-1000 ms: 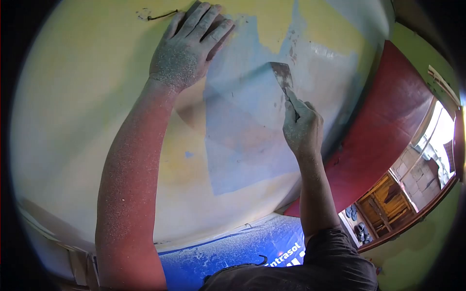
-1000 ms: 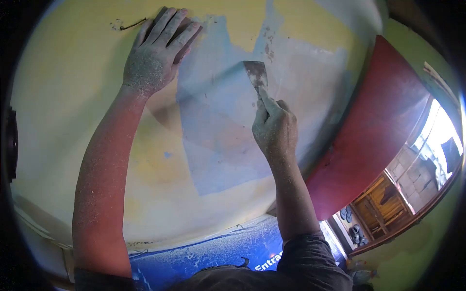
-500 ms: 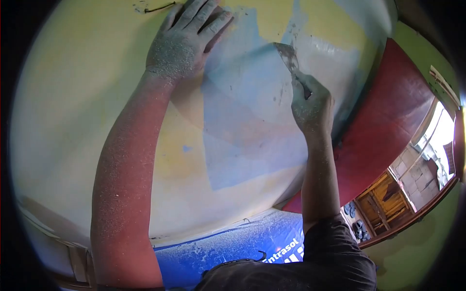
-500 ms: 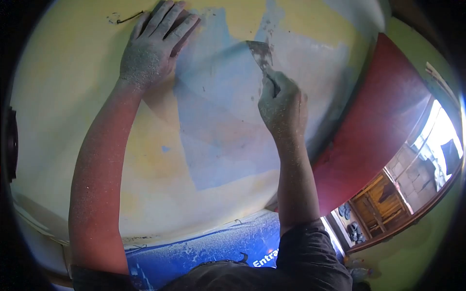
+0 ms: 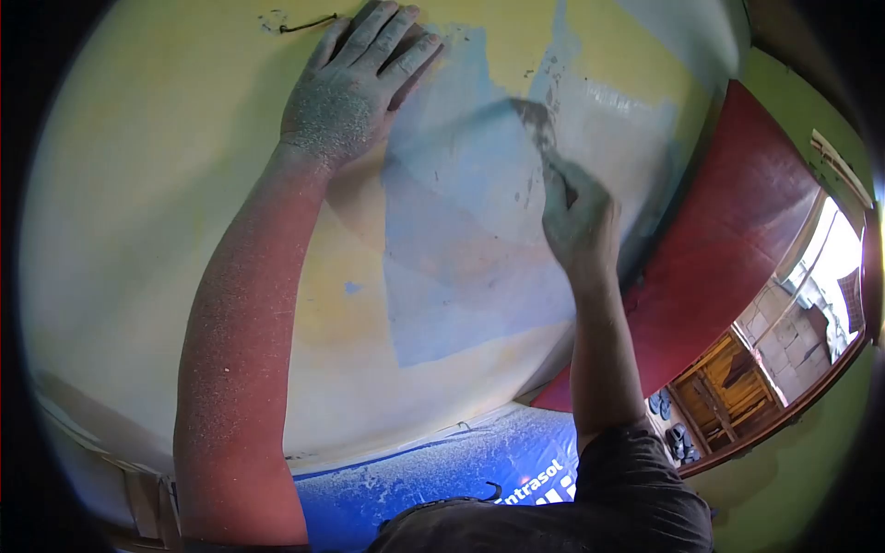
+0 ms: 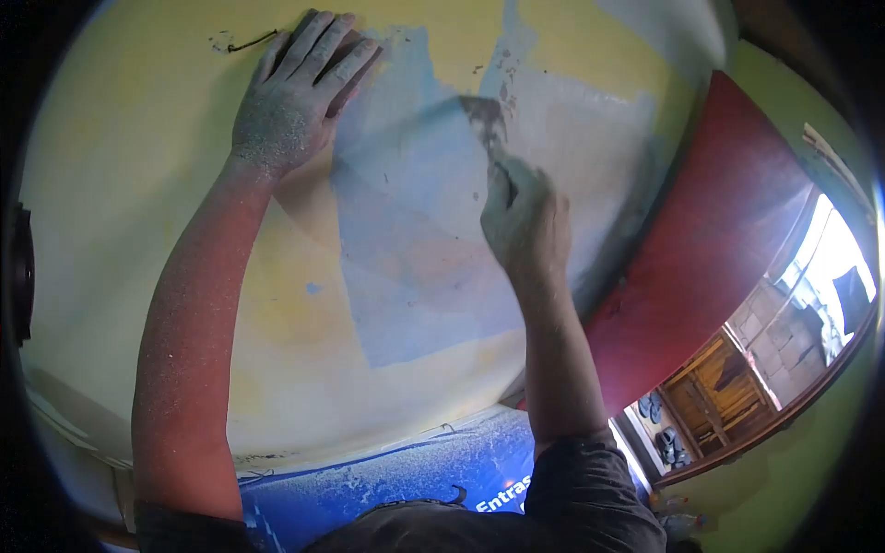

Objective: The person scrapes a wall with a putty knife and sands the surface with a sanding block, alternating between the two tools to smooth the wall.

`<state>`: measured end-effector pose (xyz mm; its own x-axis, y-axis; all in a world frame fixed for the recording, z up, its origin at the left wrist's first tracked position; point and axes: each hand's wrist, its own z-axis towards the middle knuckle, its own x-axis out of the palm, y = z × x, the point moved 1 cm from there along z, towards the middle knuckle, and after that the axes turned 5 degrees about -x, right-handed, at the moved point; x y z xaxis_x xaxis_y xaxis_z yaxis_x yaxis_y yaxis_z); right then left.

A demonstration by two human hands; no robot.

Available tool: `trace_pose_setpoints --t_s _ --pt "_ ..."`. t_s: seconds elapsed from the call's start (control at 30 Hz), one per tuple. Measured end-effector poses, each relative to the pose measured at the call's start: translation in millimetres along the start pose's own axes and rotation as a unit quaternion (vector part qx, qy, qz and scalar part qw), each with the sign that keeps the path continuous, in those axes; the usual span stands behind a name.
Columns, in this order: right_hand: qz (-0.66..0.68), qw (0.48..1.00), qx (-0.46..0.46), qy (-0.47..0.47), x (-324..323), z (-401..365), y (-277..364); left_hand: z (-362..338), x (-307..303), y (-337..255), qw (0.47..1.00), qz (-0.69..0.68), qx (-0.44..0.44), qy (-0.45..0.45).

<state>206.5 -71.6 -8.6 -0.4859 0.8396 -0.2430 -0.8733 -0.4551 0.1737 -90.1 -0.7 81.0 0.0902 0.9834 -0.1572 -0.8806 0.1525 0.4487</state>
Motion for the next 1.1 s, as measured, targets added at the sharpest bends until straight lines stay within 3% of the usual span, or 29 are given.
trace_pose_setpoints --t_s 0.23,0.33,0.53,0.63,0.97,1.1 --pt "0.018 0.996 0.09 0.025 -2 10 14 2 -3 -2 1.0 -0.002 -0.011 0.008" --pt "-0.001 0.999 0.05 0.023 0 -6 13 1 0 -2 1.0 -0.006 -0.009 0.012" --pt "0.011 0.997 0.081 0.014 2 14 16 1 -1 -2 1.0 -0.001 -0.008 0.022" --pt "-0.002 0.998 0.044 0.034 1 -1 15 0 -1 -3 1.0 0.001 -0.014 0.021" --pt "-0.004 0.997 0.064 0.046 0 -4 18 4 -5 -1 0.998 0.047 -0.001 0.033" --pt "0.013 0.996 0.081 0.036 2 1 20 -1 1 -5 0.999 0.003 -0.023 0.027"
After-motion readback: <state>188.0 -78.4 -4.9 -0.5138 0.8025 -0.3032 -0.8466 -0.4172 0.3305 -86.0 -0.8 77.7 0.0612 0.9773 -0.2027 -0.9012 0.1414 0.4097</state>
